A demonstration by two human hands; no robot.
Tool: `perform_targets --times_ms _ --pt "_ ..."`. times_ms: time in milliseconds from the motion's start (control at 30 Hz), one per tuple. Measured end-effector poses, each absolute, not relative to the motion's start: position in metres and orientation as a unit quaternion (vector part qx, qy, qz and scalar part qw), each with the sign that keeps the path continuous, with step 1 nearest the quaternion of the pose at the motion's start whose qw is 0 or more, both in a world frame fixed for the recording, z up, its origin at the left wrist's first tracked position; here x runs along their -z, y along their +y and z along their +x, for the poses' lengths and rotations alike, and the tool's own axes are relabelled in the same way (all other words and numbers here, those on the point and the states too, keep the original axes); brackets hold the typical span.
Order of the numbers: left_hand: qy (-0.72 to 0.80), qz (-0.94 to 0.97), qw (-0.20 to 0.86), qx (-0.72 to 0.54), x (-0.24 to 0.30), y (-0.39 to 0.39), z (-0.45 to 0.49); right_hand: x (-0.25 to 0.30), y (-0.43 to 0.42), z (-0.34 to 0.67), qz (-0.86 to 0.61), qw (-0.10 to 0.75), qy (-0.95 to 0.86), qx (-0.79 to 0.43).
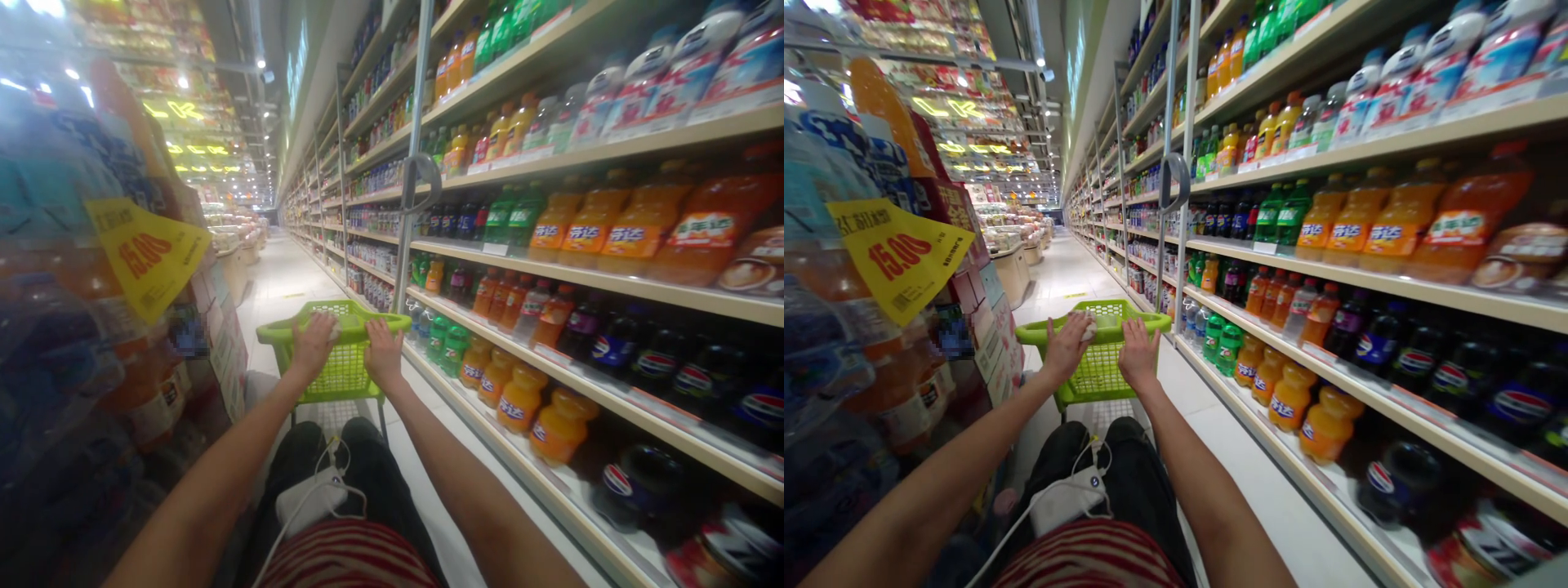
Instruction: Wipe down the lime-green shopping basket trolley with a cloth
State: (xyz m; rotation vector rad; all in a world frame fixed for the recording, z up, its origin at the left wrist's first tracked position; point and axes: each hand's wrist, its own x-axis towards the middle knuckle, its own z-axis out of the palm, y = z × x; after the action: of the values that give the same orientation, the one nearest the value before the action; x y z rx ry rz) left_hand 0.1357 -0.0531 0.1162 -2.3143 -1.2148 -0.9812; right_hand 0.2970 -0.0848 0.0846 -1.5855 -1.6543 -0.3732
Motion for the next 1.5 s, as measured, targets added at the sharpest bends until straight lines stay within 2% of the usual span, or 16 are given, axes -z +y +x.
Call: perform_targets --times_ms 133,233,500,767,1100,1500 --pt "-0.376 -0.854 0.191 0.303 -0.115 -0.059 0.168 -0.084 -0.086 0.297 -0.625 0.387 -0.659 0.157" --pt "-0.372 -0.853 0.207 0.300 -0.113 -0.055 0.158 -0.083 -0.085 0.301 -0.627 0.386 -0.658 0.161" --pt "-0.453 -0.796 0.212 0.341 -0.111 -0.046 0.106 -0.084 -0.084 0.304 -0.632 0.401 -0.648 0.139" --pt "-0.382 -0.849 0.187 0.313 -0.111 -0.056 0.155 -0.082 -0.085 0.304 -0.639 0.384 -0.650 0.148" --pt "-0.484 -0.792 0.158 0.337 -0.114 -0.047 0.093 -0.084 -0.085 0.305 -0.641 0.381 -0.654 0.127" --pt "-0.383 -0.863 0.130 0.302 -0.120 -0.058 0.150 -0.081 -0.084 0.309 -0.640 0.372 -0.658 0.136"
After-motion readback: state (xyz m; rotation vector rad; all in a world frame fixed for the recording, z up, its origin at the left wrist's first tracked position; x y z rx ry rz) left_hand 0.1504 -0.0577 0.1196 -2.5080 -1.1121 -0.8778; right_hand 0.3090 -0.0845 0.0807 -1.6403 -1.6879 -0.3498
